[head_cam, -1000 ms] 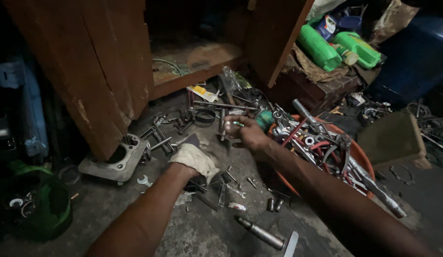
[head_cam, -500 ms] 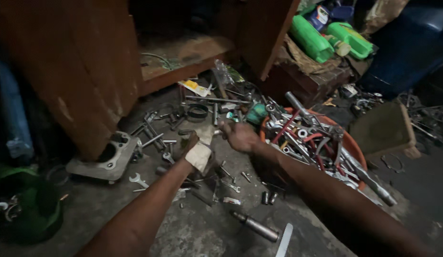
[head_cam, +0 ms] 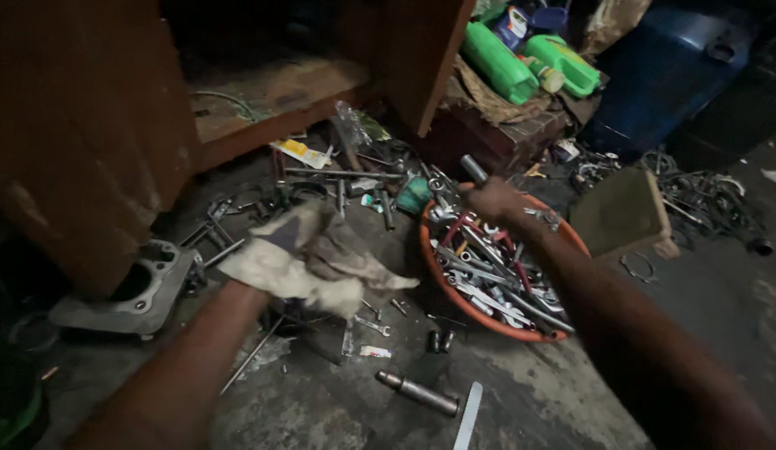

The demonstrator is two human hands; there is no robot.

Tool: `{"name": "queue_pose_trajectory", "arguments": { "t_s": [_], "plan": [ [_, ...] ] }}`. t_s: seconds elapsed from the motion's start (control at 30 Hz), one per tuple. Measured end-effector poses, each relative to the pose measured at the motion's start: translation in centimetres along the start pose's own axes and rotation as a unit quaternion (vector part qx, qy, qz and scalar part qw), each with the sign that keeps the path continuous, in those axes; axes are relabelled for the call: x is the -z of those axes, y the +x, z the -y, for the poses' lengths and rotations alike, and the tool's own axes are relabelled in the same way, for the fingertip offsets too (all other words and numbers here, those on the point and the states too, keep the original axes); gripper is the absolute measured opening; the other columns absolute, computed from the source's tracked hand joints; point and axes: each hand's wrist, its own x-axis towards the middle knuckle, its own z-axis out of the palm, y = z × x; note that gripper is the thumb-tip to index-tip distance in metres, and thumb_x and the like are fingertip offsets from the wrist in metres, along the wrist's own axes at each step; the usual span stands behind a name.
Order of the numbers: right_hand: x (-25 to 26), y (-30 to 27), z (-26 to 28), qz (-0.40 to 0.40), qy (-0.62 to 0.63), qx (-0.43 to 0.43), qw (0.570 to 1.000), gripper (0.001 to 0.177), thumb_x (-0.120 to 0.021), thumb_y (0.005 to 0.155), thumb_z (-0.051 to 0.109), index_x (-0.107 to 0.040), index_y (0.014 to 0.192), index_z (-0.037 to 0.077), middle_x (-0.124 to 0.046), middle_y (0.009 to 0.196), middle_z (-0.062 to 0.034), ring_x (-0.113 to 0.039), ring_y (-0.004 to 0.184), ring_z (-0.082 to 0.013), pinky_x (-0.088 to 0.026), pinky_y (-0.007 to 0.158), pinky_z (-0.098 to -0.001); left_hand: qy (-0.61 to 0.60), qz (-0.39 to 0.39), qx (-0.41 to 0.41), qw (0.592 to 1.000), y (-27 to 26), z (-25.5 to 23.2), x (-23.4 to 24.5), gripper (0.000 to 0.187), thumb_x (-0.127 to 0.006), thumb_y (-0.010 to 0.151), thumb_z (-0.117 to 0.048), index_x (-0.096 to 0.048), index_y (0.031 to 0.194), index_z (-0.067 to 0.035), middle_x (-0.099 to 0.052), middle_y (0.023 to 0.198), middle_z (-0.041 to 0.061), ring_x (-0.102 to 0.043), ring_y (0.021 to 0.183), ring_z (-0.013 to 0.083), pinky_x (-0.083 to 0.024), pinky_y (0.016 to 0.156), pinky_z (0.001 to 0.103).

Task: The person repeatedly picks up various metal tools from a cluttered floor and wipes them with a cloth. They handle items such as wrenches, pliers, and screwdrivers one at a time, cleaning them before placing them back down or into a nearby container.

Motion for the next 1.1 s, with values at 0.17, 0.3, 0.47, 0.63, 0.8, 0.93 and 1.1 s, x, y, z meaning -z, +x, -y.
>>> {"name": "queue_pose_trajectory", "arguments": {
  "t_s": [0.17,0.3,0.47,0.63,0.8,0.93,1.1],
  "plan": [
    [6.4,-3.6,-4.0,-0.032,-0.309,-0.070,0.948,0.075,-0.056,0.090,0.075,-0.075,0.115,0.006,-0.074,0.118,-0.0182,-0.072,0.109,-0.0332,-0.057,0.092,-0.0459,-0.019,-0.054,-0.040,0.998,0.3,-1.4,0.8,0.024,-0.045,0.099,-0.027,-0.056,0.115,-0.013,-0.063,0.106,0.004,-0.059,0.090,0.0211,-0.050,0.081,0.035],
    [5.7,-2.9,-6.1,-0.061,-0.251,-0.086,0.962,0.075,-0.041,0.103,0.067,-0.077,0.114,0.003,-0.074,0.115,-0.0216,-0.073,0.106,-0.0344,-0.056,0.093,-0.0492,-0.041,-0.149,-0.121,0.981,1.4,0.1,1.3,0.026,-0.044,0.099,-0.028,-0.056,0.116,-0.013,-0.063,0.108,0.004,-0.059,0.092,0.0213,-0.050,0.082,0.035],
    [1.7,-1.6,-5.4,0.049,-0.279,0.099,0.954,0.044,-0.067,0.073,0.025,-0.075,0.116,0.019,-0.075,0.108,-0.0128,-0.072,0.104,-0.0307,-0.058,0.090,-0.0475,-0.025,-0.193,-0.136,0.972,1.5,1.7,1.2,0.028,-0.042,0.099,-0.028,-0.056,0.118,-0.013,-0.064,0.110,0.004,-0.060,0.094,0.0216,-0.050,0.084,0.035],
    [-7.3,-0.6,-2.6,0.127,-0.317,0.234,0.911,0.034,-0.066,0.084,0.031,-0.076,0.107,0.008,-0.074,0.103,-0.0212,-0.072,0.097,-0.0387,-0.057,0.085,-0.0492,0.011,-0.167,-0.087,0.982,0.2,2.2,1.3,0.030,-0.041,0.099,-0.028,-0.056,0.121,-0.013,-0.065,0.113,0.004,-0.060,0.096,0.0220,-0.050,0.086,0.036],
    [-14.7,-0.7,-2.7,0.181,-0.325,0.331,0.867,0.033,-0.068,0.084,0.033,-0.077,0.096,0.004,-0.074,0.096,-0.0209,-0.073,0.091,-0.0385,-0.059,0.080,-0.0484,0.141,-0.186,-0.069,0.970,-0.6,3.2,1.0,0.032,-0.040,0.099,-0.028,-0.056,0.123,-0.013,-0.065,0.115,0.004,-0.061,0.098,0.0223,-0.050,0.088,0.036],
    [-18.0,-0.8,-4.4,0.185,-0.255,0.304,0.899,0.035,-0.069,0.069,0.014,-0.078,0.102,0.008,-0.075,0.098,-0.0199,-0.072,0.094,-0.0364,-0.059,0.081,-0.0473,0.389,-0.178,-0.096,0.899,-2.3,4.0,1.2,0.034,-0.039,0.100,-0.028,-0.056,0.124,-0.013,-0.066,0.117,0.004,-0.061,0.100,0.0226,-0.050,0.089,0.036],
    [-22.2,-2.3,-5.9,0.252,-0.317,0.284,0.869,0.035,-0.073,0.072,0.021,-0.076,0.105,0.011,-0.076,0.099,-0.0176,-0.073,0.094,-0.0349,-0.059,0.081,-0.0463,0.646,-0.078,-0.098,0.753,-3.7,6.6,0.8,0.036,-0.038,0.100,-0.028,-0.057,0.126,-0.013,-0.067,0.119,0.005,-0.062,0.102,0.0229,-0.050,0.091,0.036]
  ]
}}
